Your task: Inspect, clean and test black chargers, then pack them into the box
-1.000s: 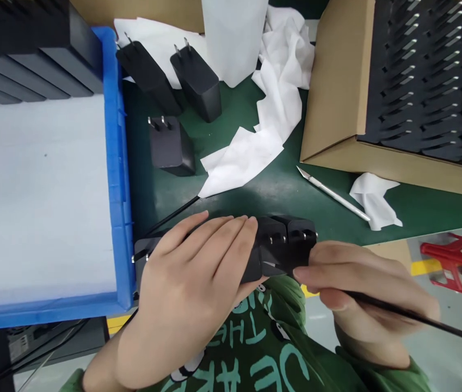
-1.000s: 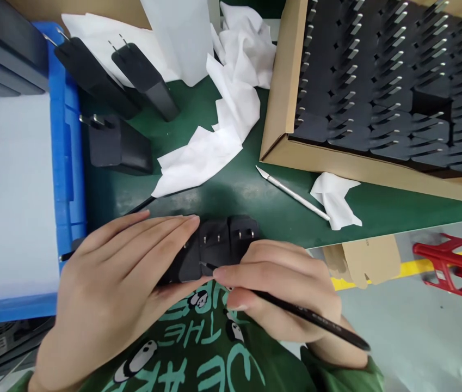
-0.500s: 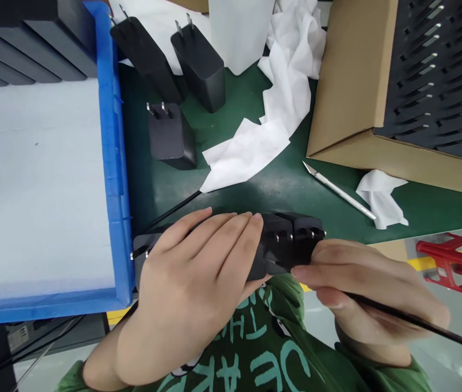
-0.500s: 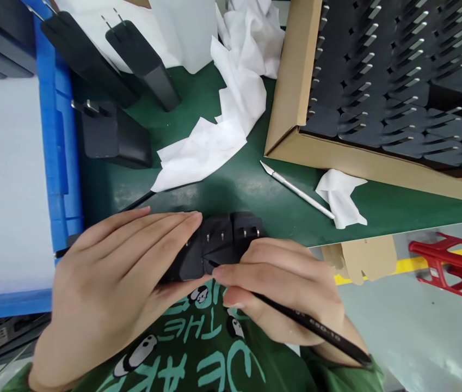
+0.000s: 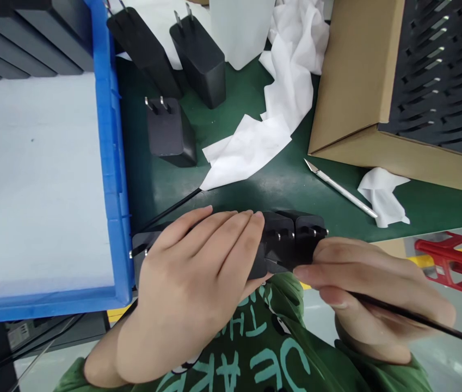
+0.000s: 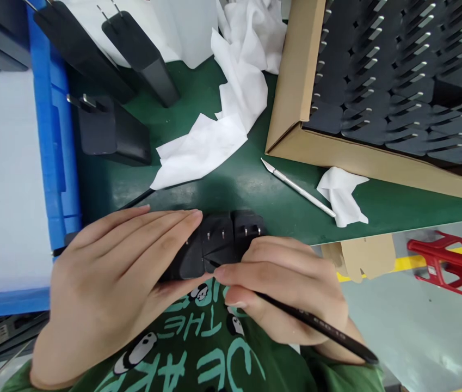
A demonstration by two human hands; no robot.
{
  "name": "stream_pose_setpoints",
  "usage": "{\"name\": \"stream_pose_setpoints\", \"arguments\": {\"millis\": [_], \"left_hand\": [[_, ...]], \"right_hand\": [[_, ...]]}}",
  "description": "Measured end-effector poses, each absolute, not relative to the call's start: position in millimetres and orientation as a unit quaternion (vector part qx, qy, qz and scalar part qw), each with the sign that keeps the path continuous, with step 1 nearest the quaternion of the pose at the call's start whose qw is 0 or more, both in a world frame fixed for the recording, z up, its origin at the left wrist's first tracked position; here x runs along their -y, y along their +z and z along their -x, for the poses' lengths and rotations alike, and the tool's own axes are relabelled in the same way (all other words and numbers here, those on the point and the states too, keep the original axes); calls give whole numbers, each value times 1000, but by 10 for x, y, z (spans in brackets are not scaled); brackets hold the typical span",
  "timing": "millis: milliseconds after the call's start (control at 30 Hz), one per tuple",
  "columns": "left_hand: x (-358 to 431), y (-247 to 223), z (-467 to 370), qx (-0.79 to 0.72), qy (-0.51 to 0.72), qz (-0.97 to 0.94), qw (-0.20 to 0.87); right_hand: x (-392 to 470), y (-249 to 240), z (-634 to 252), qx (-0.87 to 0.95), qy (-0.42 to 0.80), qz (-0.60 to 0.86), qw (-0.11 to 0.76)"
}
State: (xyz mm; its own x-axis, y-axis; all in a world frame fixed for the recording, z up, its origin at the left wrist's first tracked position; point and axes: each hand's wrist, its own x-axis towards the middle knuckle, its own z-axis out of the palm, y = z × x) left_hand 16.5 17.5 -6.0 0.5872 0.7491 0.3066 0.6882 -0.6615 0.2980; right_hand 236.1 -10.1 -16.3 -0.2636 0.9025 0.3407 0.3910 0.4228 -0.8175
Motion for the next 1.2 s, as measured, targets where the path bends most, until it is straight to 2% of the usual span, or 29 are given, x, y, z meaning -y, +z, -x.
{"name": "stream_pose_setpoints", "arguments": {"millis": [300, 633, 933, 1200], "left_hand": [[-179, -71, -166, -405, 203, -889, 67], [-166, -61, -156, -403, 209, -888, 75], [-165, -72, -158, -401, 209, -889, 72], [-161, -59, -155, -405, 210, -886, 75]], "right_hand": [[81, -117, -2241, 692, 325, 441, 470], [96, -99, -2235, 688, 285, 479, 465], [109, -115, -2227, 677, 299, 484, 467], [82, -120, -2264, 704, 291, 456, 460]]}}
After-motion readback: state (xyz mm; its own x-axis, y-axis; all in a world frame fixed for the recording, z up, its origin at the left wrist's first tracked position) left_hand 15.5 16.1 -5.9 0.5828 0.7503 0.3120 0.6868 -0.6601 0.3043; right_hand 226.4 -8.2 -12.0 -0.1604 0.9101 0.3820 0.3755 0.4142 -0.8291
